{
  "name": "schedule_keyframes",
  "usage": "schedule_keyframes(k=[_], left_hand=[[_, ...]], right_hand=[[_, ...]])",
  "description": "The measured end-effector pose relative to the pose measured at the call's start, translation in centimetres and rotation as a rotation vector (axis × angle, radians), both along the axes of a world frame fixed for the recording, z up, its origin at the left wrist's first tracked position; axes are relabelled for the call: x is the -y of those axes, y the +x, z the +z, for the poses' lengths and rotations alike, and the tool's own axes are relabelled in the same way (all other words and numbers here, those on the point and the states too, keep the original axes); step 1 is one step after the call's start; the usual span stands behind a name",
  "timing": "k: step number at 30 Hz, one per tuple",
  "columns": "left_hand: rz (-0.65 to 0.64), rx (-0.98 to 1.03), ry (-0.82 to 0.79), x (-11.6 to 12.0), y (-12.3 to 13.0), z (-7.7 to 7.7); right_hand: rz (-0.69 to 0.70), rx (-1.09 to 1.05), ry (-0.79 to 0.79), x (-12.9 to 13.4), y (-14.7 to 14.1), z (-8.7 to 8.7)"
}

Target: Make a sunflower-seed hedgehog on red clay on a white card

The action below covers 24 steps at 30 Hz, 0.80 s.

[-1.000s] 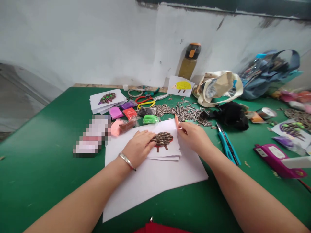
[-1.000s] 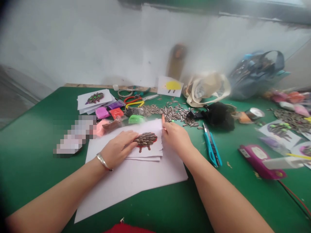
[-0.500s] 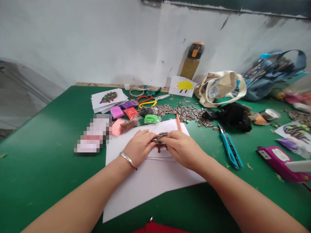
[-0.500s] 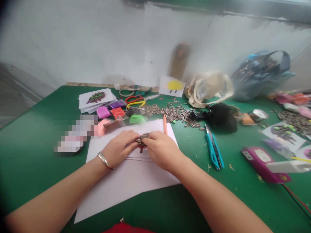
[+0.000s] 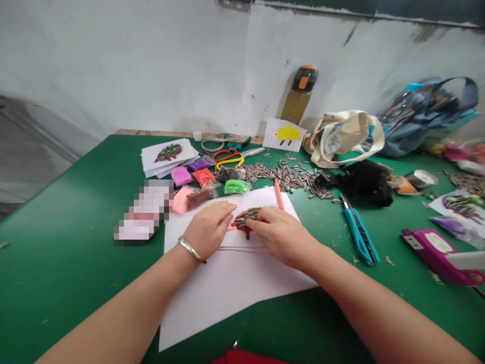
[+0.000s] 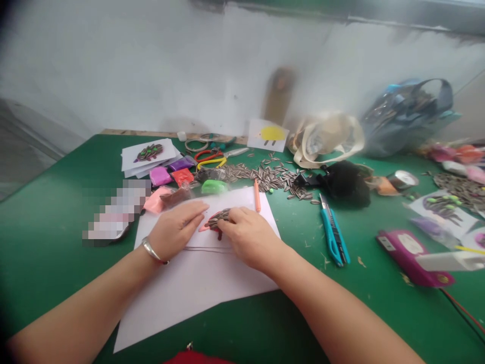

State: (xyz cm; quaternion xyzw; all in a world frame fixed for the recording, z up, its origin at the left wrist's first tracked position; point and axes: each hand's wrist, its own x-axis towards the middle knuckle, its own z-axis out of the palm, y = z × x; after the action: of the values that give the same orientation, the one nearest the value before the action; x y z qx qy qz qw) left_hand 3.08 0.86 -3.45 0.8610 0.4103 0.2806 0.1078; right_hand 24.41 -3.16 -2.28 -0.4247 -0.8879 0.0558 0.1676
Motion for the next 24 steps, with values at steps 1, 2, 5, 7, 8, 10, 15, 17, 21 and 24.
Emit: schedule_keyframes(k=[1,2,5,7,8,10,15,17,21,24], left_hand=[[-0.002,-0.002,0.001,0.0,0.0,0.0],[-0.002,-0.002,0.002,0.1,0.0,0.0],[0.0,0.015,0.023,0.1,0.2,0.1],[-0.007,0.03,0.046,0.1,0.2,0.1],[-0.01,0.034,0.054,0.1,0.2,0.2],[-0.014,0.038,0.06,0.1,0.3,0.2],[-0.011,0.039,0.042,0.2,0.3,0.2],[-0.002,0.044,0.04,0.2,0.2,0.3],[0.034,0.099,0.041,0.2,0.2,0.6],[0.033,0.139,0.06,0.3,0.2,0.7]], right_hand=[[0.004,-0.001,-0.004,0.0,0.0,0.0],[0.006,-0.005,-0.012,0.0,0.1,0.1],[-0.033,-0.024,-0.059,-0.1,0.3,0.5],[-0.097,-0.027,-0.071,-0.3,0.6,0.8],[-0.122,-0.023,-0.074,-0.3,0.7,0.9],[-0.144,-0.009,-0.079,-0.4,0.8,0.9],[-0.133,0.013,-0.086,-0.6,0.8,0.8],[-0.136,0.009,-0.087,-0.7,0.8,0.8],[-0.149,-0.002,-0.086,-0.9,1.2,0.7],[-0.18,-0.038,-0.066,-1.1,1.5,0.3]])
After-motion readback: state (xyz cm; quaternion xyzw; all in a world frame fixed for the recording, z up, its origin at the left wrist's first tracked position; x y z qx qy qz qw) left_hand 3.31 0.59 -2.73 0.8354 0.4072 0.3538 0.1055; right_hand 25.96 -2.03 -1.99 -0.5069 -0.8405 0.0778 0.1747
